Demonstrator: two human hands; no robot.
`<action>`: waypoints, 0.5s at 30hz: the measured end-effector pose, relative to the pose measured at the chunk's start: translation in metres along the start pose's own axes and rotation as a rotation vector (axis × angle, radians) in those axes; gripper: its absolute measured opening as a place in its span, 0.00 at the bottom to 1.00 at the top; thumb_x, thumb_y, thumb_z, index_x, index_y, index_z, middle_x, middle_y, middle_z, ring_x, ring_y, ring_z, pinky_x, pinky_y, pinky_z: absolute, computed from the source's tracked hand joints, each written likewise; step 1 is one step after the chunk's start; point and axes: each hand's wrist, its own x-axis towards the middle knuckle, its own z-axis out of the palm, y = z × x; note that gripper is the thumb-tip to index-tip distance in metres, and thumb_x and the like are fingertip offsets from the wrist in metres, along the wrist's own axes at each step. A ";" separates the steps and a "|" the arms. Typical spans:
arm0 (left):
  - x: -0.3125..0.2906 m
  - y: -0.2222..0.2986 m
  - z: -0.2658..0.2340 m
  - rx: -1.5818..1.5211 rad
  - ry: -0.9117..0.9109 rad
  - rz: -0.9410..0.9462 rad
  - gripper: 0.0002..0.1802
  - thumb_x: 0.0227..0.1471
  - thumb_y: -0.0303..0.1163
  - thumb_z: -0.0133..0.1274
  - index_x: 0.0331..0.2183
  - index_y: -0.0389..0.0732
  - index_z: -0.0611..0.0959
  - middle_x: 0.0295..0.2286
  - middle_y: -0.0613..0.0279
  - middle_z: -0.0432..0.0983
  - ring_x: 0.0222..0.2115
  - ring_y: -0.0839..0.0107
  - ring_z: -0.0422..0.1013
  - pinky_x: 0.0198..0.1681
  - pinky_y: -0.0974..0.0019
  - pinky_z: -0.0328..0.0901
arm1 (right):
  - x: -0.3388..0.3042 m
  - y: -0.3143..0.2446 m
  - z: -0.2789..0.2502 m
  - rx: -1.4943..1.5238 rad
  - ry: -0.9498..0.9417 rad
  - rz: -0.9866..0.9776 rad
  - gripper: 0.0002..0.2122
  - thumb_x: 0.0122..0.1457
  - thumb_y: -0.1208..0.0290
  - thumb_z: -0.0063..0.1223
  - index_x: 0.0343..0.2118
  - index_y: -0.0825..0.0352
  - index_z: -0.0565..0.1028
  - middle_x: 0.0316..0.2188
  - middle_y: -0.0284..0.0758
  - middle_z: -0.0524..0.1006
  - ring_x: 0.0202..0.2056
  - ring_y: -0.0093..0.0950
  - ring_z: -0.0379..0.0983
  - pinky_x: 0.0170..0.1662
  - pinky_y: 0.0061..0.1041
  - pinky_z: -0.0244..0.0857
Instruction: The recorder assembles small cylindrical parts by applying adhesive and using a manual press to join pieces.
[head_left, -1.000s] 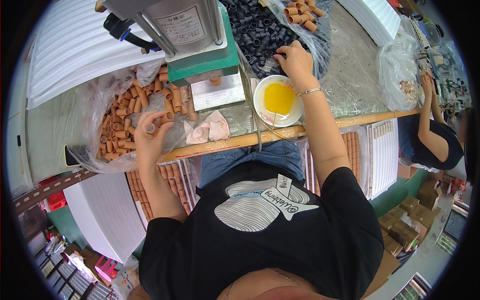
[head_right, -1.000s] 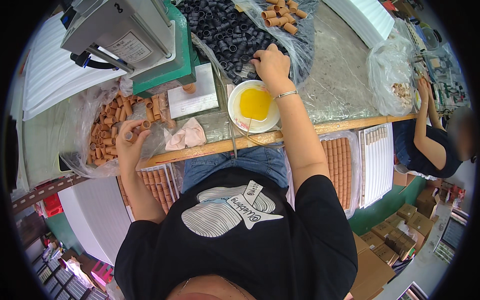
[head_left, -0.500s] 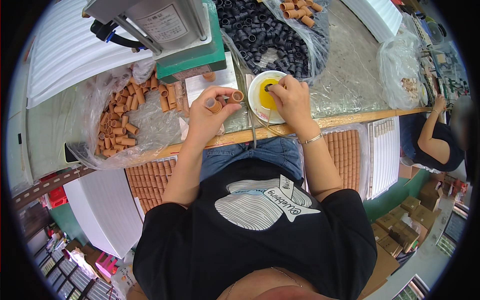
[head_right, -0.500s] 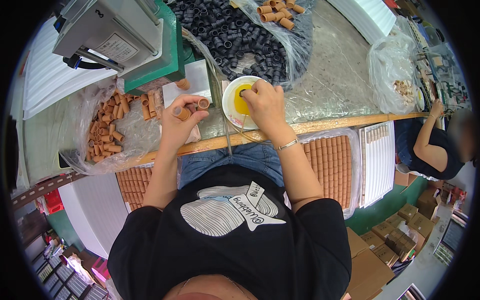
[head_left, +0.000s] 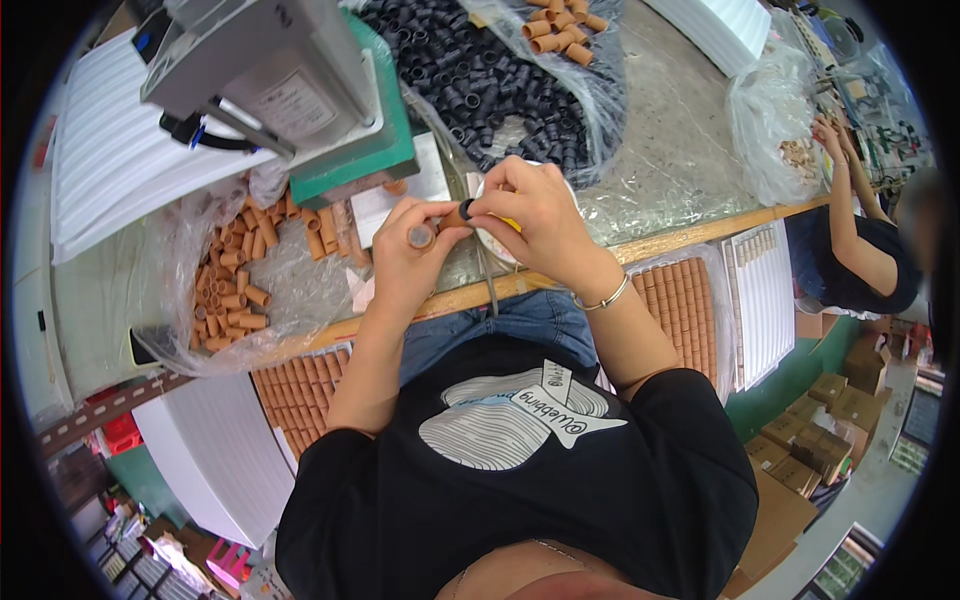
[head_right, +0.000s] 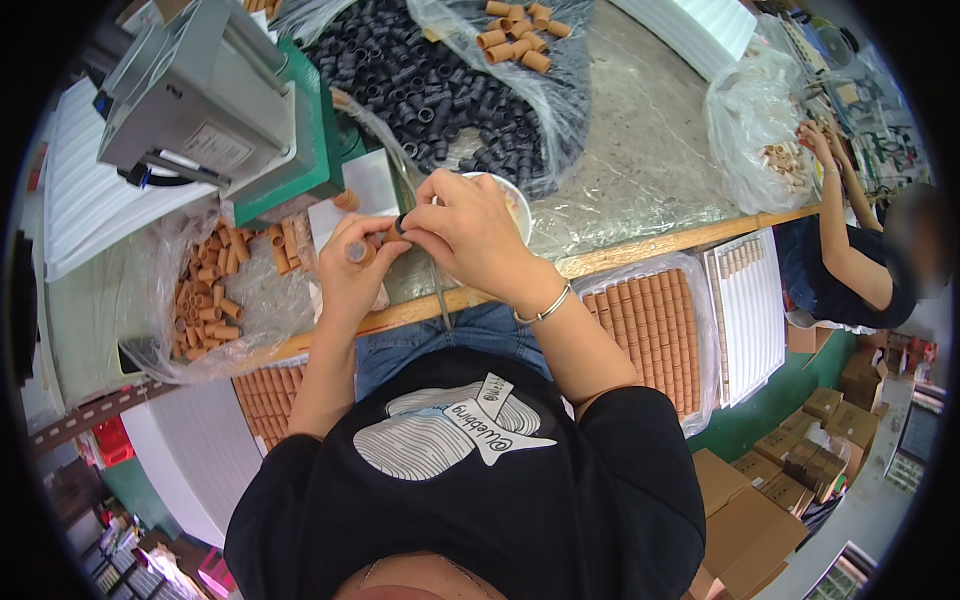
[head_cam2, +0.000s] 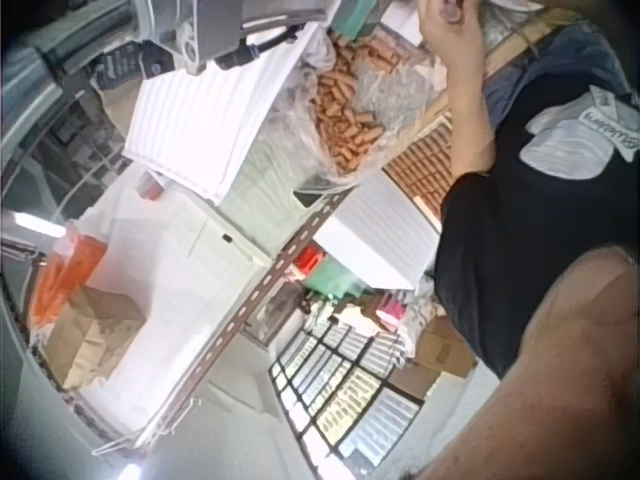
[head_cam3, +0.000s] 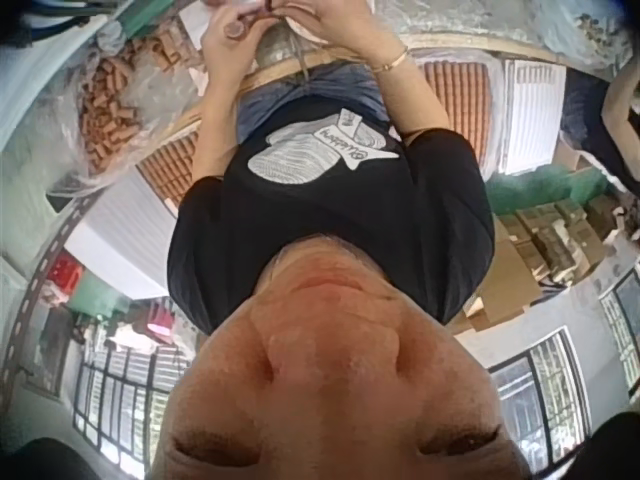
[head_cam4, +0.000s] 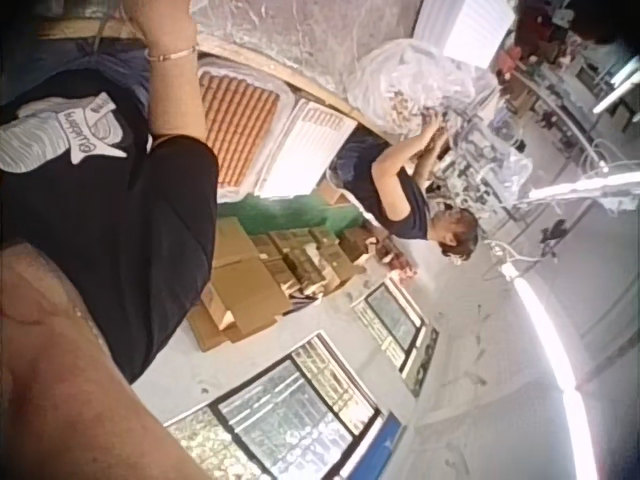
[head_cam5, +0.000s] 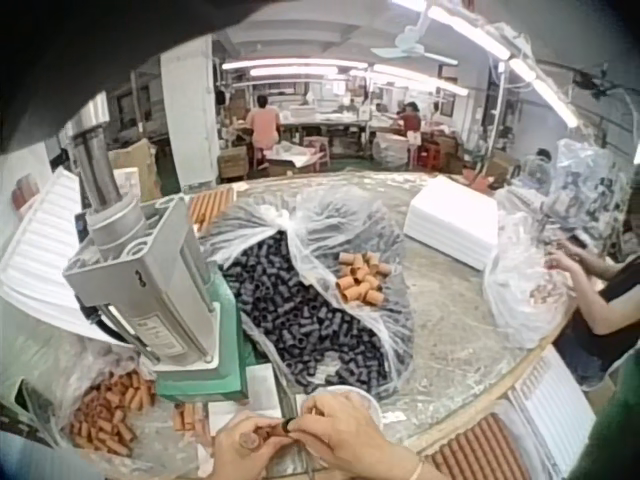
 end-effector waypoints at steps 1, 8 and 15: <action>-0.002 -0.002 0.001 -0.054 -0.002 -0.046 0.16 0.40 0.22 0.66 0.36 0.36 0.83 0.28 0.63 0.74 0.28 0.74 0.72 0.32 0.73 0.66 | 0.006 0.010 -0.001 0.178 -0.005 0.042 0.06 0.48 0.76 0.63 0.30 0.66 0.79 0.29 0.32 0.72 0.33 0.28 0.70 0.33 0.25 0.64; -0.009 -0.020 -0.008 -0.447 -0.008 -0.197 0.16 0.46 0.19 0.61 0.40 0.32 0.80 0.35 0.61 0.74 0.36 0.75 0.74 0.39 0.76 0.69 | 0.043 0.185 -0.005 -0.367 0.451 0.620 0.15 0.48 0.61 0.66 0.39 0.59 0.78 0.36 0.38 0.73 0.46 0.38 0.68 0.47 0.39 0.62; -0.003 -0.021 -0.020 -0.139 0.086 -0.097 0.17 0.44 0.19 0.63 0.40 0.34 0.81 0.38 0.58 0.77 0.39 0.70 0.74 0.43 0.70 0.68 | 0.037 0.143 -0.016 -0.328 0.237 0.591 0.14 0.48 0.65 0.66 0.38 0.61 0.78 0.35 0.35 0.77 0.38 0.33 0.73 0.41 0.33 0.67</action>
